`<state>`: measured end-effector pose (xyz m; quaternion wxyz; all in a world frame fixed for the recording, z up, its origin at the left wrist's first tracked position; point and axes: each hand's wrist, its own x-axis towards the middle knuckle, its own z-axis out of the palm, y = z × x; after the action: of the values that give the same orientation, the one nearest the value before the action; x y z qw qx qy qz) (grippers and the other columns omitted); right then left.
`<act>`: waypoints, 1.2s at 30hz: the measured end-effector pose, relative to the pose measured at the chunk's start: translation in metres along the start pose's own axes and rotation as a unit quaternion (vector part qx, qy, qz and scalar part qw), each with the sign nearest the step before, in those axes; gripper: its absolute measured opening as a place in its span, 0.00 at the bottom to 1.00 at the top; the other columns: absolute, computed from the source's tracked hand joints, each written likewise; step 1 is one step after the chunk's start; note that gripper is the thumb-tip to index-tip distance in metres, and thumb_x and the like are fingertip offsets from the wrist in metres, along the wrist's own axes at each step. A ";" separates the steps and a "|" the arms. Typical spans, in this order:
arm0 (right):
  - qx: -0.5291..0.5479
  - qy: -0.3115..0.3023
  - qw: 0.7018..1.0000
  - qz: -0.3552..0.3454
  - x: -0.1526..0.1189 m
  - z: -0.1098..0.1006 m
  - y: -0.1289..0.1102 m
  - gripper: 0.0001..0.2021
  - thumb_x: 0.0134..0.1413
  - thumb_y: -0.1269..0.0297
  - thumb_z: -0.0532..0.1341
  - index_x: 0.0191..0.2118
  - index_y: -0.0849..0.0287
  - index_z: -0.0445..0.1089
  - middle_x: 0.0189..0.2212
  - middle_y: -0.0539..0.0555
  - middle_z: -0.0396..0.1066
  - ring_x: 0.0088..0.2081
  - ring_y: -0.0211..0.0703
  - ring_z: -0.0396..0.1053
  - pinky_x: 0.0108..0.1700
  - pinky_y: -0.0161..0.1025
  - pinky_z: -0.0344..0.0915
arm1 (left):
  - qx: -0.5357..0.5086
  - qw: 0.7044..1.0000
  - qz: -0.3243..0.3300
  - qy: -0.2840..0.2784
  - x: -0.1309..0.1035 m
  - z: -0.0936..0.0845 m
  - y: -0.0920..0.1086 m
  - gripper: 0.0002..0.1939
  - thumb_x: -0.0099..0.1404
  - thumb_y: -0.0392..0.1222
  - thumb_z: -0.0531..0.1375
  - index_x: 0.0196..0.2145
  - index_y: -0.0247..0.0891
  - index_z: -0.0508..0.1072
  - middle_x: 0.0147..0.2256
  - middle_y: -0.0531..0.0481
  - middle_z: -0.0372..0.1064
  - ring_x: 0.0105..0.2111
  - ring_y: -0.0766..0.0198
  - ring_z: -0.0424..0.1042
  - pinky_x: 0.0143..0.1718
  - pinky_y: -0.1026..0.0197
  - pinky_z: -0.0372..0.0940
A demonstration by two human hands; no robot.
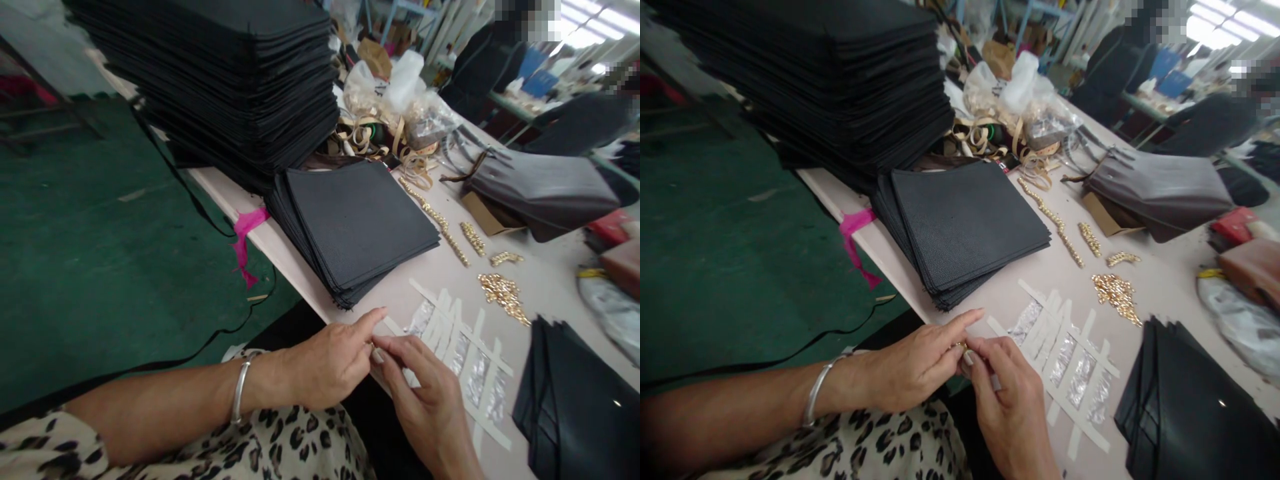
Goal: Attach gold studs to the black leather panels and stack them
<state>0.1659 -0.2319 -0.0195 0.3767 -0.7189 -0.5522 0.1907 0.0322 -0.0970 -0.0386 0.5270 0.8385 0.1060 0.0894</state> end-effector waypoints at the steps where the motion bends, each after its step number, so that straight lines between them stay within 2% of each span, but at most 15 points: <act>1: -0.002 -0.001 1.000 -0.001 0.000 -0.001 0.001 0.11 0.66 0.71 0.57 0.48 0.52 0.73 0.38 0.51 0.75 0.39 0.38 0.74 0.42 0.34 0.69 | -0.024 1.000 -0.013 0.003 0.001 0.001 0.000 0.29 0.71 0.36 0.46 0.67 0.23 0.50 0.40 0.37 0.75 0.40 0.54 0.76 0.45 0.50 0.70; 5: 0.005 -0.013 1.000 0.003 0.001 -0.004 0.001 0.12 0.66 0.72 0.57 0.49 0.50 0.72 0.38 0.50 0.74 0.40 0.37 0.74 0.43 0.34 0.69 | -0.153 0.987 -0.039 0.016 0.005 0.007 -0.003 0.29 0.69 0.36 0.48 0.66 0.30 0.55 0.30 0.50 0.71 0.32 0.62 0.73 0.39 0.58 0.68; 10: 0.029 -0.030 0.999 0.006 0.003 -0.006 -0.002 0.11 0.65 0.71 0.58 0.49 0.52 0.73 0.39 0.52 0.74 0.40 0.38 0.74 0.42 0.34 0.71 | -0.305 0.948 -0.084 -0.026 0.007 0.007 -0.011 0.30 0.69 0.38 0.51 0.67 0.35 0.55 0.31 0.53 0.70 0.33 0.63 0.71 0.39 0.58 0.67; 13: 0.018 -0.031 0.999 0.001 0.003 -0.006 -0.001 0.12 0.63 0.70 0.61 0.50 0.54 0.73 0.41 0.54 0.74 0.41 0.40 0.74 0.43 0.37 0.73 | -0.308 0.947 -0.086 -0.031 0.009 0.005 -0.014 0.29 0.69 0.39 0.52 0.67 0.35 0.56 0.30 0.53 0.67 0.32 0.63 0.67 0.39 0.58 0.66; 19: -0.009 -0.016 1.000 -0.008 0.006 -0.006 -0.001 0.10 0.63 0.71 0.60 0.47 0.52 0.74 0.41 0.54 0.75 0.43 0.42 0.75 0.44 0.38 0.73 | -0.284 0.955 -0.076 -0.029 0.011 0.002 -0.014 0.32 0.66 0.37 0.53 0.68 0.36 0.57 0.25 0.58 0.57 0.25 0.68 0.57 0.32 0.64 0.62; 22: 0.009 -0.026 1.000 -0.005 0.009 -0.007 0.001 0.10 0.63 0.71 0.60 0.47 0.52 0.75 0.41 0.53 0.75 0.43 0.42 0.75 0.43 0.37 0.73 | -0.307 0.948 -0.071 -0.031 0.010 0.003 -0.013 0.33 0.67 0.37 0.53 0.69 0.36 0.54 0.25 0.58 0.56 0.25 0.68 0.58 0.34 0.62 0.64; 29: 0.047 -0.036 0.998 0.003 0.009 -0.008 0.004 0.12 0.63 0.72 0.60 0.48 0.50 0.75 0.41 0.51 0.75 0.42 0.40 0.74 0.44 0.36 0.72 | -0.380 0.921 -0.084 -0.021 0.009 0.005 -0.014 0.33 0.67 0.36 0.55 0.68 0.41 0.56 0.27 0.56 0.63 0.32 0.64 0.69 0.43 0.55 0.69; 32: 0.058 -0.030 0.998 0.016 0.007 -0.007 0.006 0.12 0.64 0.72 0.60 0.48 0.49 0.75 0.42 0.51 0.75 0.44 0.39 0.74 0.45 0.34 0.72 | -0.445 0.890 -0.089 -0.034 0.010 0.006 -0.014 0.35 0.67 0.34 0.56 0.69 0.42 0.53 0.32 0.53 0.70 0.35 0.64 0.71 0.47 0.53 0.68; 36: 0.057 -0.018 0.998 0.005 0.005 -0.008 0.008 0.12 0.64 0.71 0.61 0.48 0.49 0.75 0.41 0.51 0.76 0.43 0.39 0.75 0.44 0.34 0.72 | -0.513 0.853 -0.093 -0.035 0.009 0.008 -0.013 0.34 0.67 0.32 0.57 0.69 0.42 0.55 0.39 0.49 0.75 0.36 0.66 0.73 0.47 0.56 0.67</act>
<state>0.1781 -0.2306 -0.0198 0.4062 -0.6958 -0.5430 0.2366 0.0417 -0.0963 -0.0538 0.8916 0.4376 0.1043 0.0525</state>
